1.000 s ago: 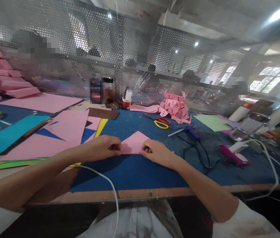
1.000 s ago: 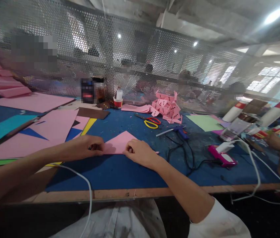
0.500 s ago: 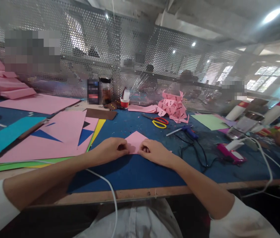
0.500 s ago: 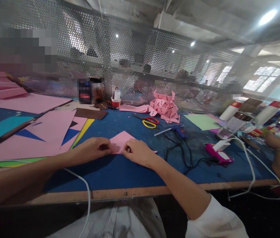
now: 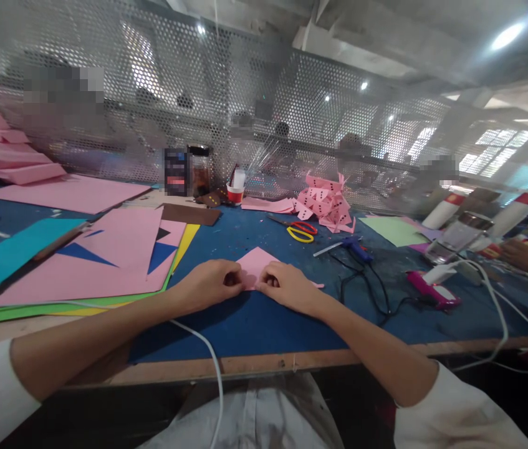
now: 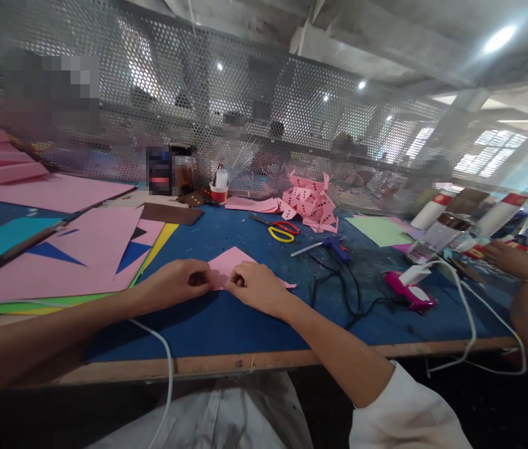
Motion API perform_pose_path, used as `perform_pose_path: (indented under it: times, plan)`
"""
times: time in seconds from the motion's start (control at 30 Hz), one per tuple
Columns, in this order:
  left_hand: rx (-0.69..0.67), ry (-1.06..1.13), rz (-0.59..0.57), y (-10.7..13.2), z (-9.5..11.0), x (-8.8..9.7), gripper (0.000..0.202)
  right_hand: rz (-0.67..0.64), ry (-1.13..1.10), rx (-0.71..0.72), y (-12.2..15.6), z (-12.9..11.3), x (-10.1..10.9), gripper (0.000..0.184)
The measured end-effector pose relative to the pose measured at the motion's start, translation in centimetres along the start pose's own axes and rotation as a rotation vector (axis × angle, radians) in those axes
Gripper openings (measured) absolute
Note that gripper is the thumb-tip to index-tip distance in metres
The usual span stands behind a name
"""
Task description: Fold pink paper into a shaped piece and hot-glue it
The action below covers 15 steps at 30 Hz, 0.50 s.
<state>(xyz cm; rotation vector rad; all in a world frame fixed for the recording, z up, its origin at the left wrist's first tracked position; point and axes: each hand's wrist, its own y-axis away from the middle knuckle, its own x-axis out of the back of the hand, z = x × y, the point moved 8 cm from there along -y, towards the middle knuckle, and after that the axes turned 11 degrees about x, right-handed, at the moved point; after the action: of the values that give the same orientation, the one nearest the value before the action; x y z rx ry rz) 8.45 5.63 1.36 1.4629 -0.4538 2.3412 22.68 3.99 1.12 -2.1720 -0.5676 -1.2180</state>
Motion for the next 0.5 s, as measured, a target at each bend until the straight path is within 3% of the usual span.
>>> perform_pose_path:
  times: [0.5]
  plan:
    - [0.0, 0.047, 0.011, 0.09, -0.42, -0.15, 0.016, -0.009, 0.035, 0.0, -0.08, -0.39, 0.08, 0.012]
